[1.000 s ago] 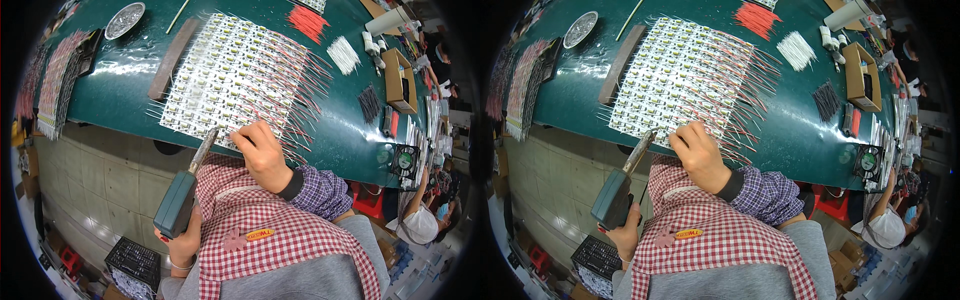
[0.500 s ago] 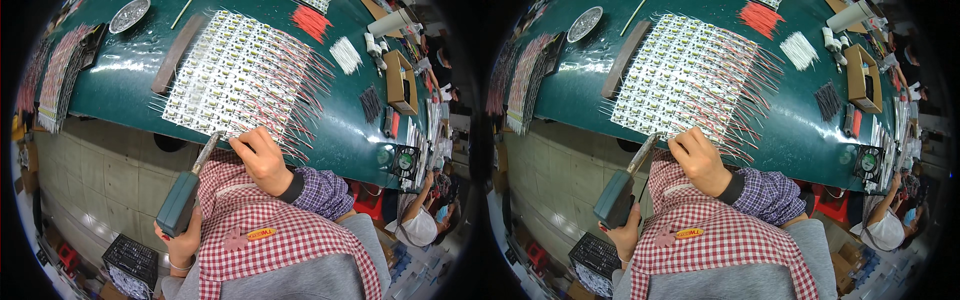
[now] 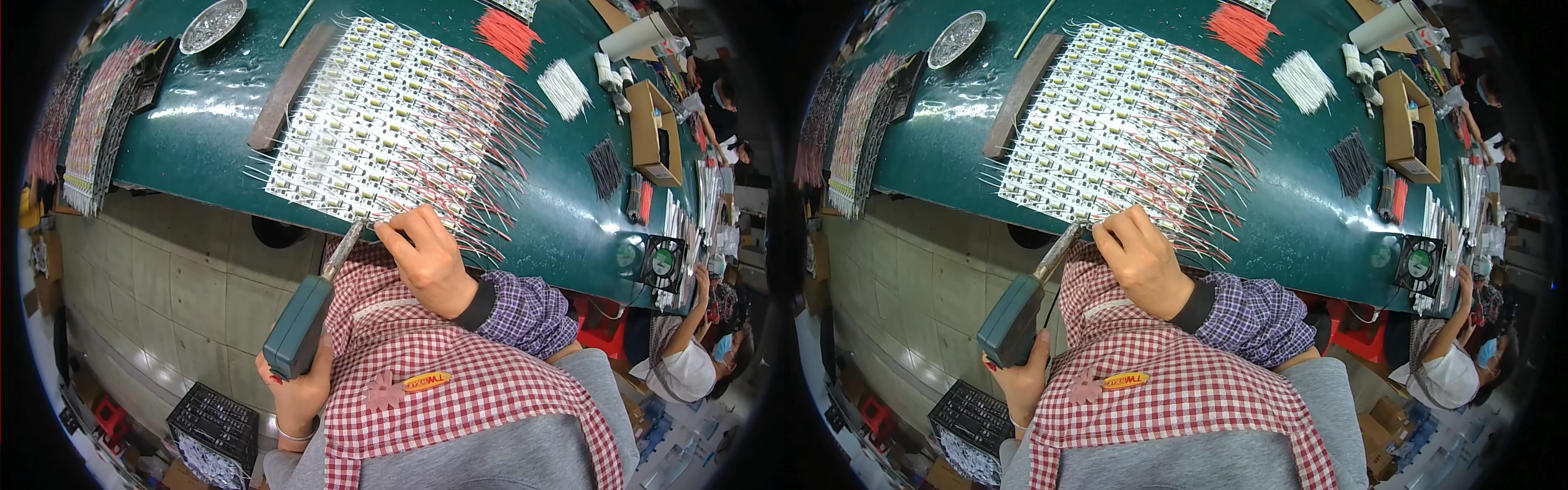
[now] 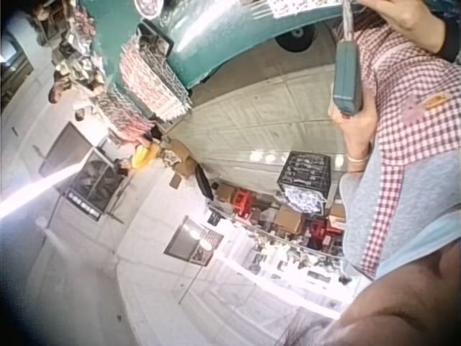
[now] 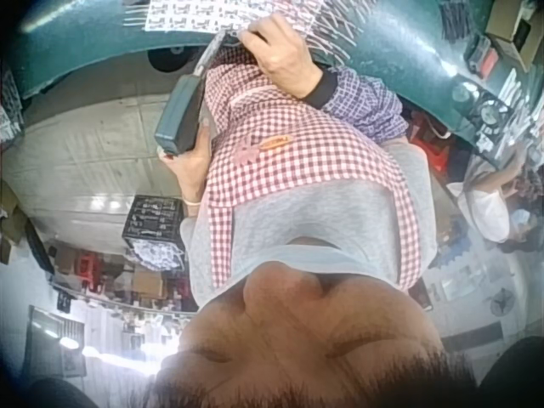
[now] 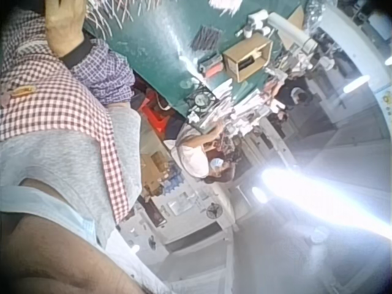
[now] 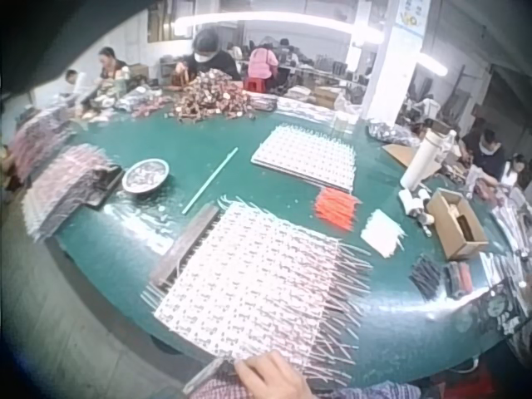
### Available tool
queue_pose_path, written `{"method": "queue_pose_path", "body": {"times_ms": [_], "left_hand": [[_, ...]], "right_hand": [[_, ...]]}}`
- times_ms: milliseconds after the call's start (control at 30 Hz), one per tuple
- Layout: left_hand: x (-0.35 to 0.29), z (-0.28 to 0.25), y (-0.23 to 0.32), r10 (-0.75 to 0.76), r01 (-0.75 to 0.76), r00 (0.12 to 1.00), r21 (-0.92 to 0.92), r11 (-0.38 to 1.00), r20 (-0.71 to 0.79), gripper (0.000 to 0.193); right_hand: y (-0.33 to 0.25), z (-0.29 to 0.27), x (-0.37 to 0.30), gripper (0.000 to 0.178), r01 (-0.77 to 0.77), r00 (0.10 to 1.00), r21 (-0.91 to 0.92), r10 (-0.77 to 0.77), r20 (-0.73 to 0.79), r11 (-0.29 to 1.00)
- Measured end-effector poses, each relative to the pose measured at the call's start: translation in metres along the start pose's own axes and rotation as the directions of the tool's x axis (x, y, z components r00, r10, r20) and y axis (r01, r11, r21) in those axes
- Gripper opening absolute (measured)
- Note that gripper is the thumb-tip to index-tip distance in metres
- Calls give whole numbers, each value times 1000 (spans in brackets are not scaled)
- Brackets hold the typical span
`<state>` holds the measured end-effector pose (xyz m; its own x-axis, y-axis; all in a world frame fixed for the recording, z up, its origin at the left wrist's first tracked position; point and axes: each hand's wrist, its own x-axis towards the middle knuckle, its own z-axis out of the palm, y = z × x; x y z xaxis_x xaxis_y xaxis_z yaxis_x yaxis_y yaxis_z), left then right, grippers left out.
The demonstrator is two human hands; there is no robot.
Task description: The person takes wires from bundles on the table, positions them onto the leads of a circuit board panel by hand, and bonds them using a handheld soldering tool.
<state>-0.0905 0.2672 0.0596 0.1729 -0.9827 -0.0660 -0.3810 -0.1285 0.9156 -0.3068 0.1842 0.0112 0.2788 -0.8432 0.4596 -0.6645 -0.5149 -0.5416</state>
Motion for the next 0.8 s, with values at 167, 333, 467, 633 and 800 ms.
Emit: {"method": "queue_pose_path", "body": {"times_ms": [167,333,467,633,800], "left_hand": [[-3,-2,1,-75,75,997,-2,997,12,19],[-23,-15,-19,-145,145,989,-32,989,-4,33],[-21,-20,-14,-128,127,991,40,991,26,36],[-9,-28,8,-222,226,973,65,972,-63,31],[26,-113,-9,389,-330,856,218,918,-340,50]], "right_hand": [[0,0,-1,39,-6,1000,-2,6,-5,1000],[-1,1,-1,39,3,1000,1,-3,-13,1000],[-1,2,-2,40,1,1000,3,-1,-15,1000],[0,3,-2,40,-2,1000,4,2,-13,1000],[2,-9,1,38,-2,1000,26,3,-14,1000]]}}
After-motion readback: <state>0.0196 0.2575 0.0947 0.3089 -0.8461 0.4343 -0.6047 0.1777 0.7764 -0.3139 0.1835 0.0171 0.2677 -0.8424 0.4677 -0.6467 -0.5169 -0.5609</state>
